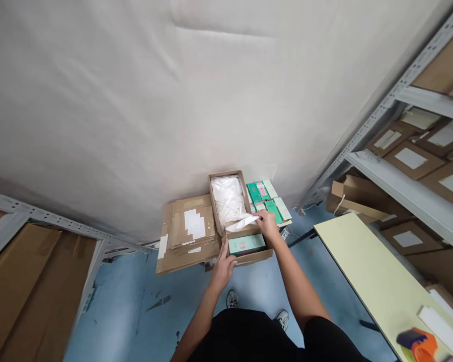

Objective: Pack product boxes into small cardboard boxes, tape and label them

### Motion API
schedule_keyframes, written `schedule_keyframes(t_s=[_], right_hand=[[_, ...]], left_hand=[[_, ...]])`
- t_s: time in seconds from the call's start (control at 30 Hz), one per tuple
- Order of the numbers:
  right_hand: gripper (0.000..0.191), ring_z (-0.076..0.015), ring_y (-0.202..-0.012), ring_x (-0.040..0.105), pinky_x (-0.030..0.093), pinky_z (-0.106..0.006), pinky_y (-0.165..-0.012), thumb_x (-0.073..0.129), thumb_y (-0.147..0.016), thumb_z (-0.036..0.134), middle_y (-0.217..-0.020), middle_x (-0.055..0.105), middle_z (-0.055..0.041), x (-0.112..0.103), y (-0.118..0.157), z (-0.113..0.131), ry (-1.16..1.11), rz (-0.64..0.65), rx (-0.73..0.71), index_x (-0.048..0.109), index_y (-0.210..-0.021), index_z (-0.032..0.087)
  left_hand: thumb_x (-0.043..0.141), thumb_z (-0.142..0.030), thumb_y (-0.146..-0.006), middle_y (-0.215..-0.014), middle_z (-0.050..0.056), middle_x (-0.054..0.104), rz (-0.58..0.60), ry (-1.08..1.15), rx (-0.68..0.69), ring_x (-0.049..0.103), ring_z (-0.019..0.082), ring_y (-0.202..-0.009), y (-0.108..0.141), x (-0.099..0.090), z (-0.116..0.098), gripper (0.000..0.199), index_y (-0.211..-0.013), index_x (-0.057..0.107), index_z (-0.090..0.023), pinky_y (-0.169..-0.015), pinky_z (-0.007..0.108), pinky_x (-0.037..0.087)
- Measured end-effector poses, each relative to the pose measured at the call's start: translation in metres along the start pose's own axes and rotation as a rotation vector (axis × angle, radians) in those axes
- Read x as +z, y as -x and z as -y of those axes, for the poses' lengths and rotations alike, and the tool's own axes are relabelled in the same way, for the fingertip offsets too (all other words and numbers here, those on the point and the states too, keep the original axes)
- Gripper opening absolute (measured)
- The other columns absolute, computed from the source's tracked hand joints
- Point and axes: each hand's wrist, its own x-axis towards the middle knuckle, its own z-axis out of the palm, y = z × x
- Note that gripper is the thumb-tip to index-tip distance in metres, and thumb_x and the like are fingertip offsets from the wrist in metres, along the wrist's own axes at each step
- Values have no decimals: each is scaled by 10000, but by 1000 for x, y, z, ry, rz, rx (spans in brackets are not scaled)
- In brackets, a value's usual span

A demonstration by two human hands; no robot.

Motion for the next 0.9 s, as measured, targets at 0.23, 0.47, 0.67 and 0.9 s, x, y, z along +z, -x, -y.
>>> schedule_keyframes(t_s=[0.23, 0.47, 0.67, 0.9], right_hand=[[715, -293, -1333, 596, 444, -443, -1167, 716, -724, 129, -1446, 629, -114, -49, 106, -64, -41, 113, 119, 633, -1426, 240], [723, -315, -1480, 442, 372, -492, -1234, 653, -749, 149, -1606, 465, -103, -142, 197, -125, -55, -83, 206, 596, -1462, 251], [669, -304, -1489, 430, 359, -516, -1246, 562, -792, 106, -1593, 484, -88, -226, 264, -183, -32, -310, 316, 610, -1443, 252], [516, -292, -1464, 463, 378, -501, -1236, 580, -922, 284, -1557, 521, -101, -309, 341, -235, 58, -545, 451, 601, -1437, 251]], left_hand=[[550, -190, -971, -1743, 44, 169, 63, -31, 88, 211, 345, -1589, -23, 41, -61, 158, -919, 698, -208, -1189, 530, 414], [489, -190, -989, -1742, 59, 177, 138, -31, 181, 186, 325, -1596, -40, 120, -141, 242, -937, 725, -198, -1222, 508, 374], [520, -175, -962, -1750, 62, 128, 263, -8, 322, 208, 305, -1590, -64, 202, -215, 221, -986, 738, -195, -1245, 482, 342], [508, -166, -970, -1750, 54, 125, 398, 6, 515, 183, 327, -1593, -87, 285, -306, 243, -978, 749, -197, -1238, 509, 351]])
